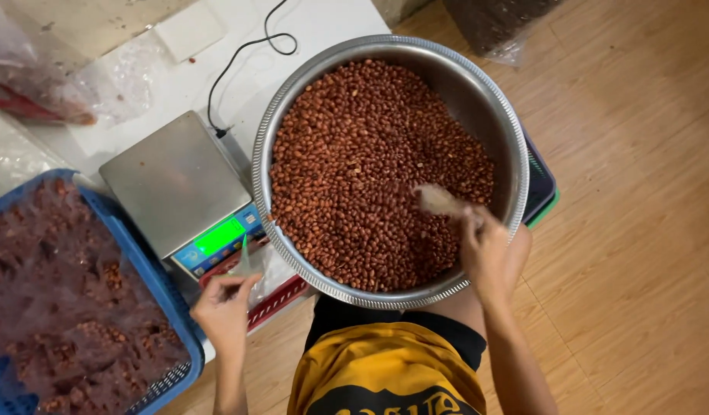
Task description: The person scoops roasted peanuts from a large metal bowl into small plastic bags using a white plastic spoon. Each filled bag is placed on a digital scale to check the weight, then moved into a blue basket. The process is repeated continuously.
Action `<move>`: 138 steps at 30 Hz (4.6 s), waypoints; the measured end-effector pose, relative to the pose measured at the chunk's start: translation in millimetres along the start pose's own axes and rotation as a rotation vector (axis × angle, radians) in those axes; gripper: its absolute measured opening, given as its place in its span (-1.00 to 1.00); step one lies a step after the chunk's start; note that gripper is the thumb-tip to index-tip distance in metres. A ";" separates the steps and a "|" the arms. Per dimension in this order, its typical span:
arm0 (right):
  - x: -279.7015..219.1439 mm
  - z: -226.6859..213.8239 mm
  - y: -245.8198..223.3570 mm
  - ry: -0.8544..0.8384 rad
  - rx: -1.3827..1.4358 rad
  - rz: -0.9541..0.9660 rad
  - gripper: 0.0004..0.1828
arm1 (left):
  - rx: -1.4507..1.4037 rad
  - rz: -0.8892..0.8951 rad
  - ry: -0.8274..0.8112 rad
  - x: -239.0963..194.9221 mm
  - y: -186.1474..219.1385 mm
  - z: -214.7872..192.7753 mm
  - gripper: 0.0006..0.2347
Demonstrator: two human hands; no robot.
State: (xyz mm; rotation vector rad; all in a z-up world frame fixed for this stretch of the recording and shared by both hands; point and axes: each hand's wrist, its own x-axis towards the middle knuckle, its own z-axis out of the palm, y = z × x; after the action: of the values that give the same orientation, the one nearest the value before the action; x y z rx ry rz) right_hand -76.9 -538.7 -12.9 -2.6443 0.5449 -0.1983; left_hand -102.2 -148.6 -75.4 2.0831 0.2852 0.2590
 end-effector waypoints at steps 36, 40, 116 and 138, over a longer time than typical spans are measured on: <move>-28.5 -43.9 -9.4 -0.294 0.800 -0.517 -0.57 | -0.432 0.012 -0.766 38.3 127.0 70.4 -0.27; -21.1 -39.3 -9.2 -0.059 0.837 -0.389 -0.52 | -0.859 -0.195 -0.363 63.9 105.4 48.2 -0.67; -40.2 8.3 14.3 -0.222 0.885 0.121 -0.48 | -0.182 0.237 0.999 185.4 -25.2 -84.8 -0.54; -28.5 -12.4 32.4 0.088 0.059 0.260 -0.66 | 1.016 0.125 0.317 131.2 -67.3 -69.8 -0.49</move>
State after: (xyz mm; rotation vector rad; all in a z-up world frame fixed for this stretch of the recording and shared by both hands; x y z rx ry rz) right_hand -116.8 -558.8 -17.5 -2.4868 0.8901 -0.2473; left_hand -4.8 -18.4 -89.9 3.0677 0.5575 0.6144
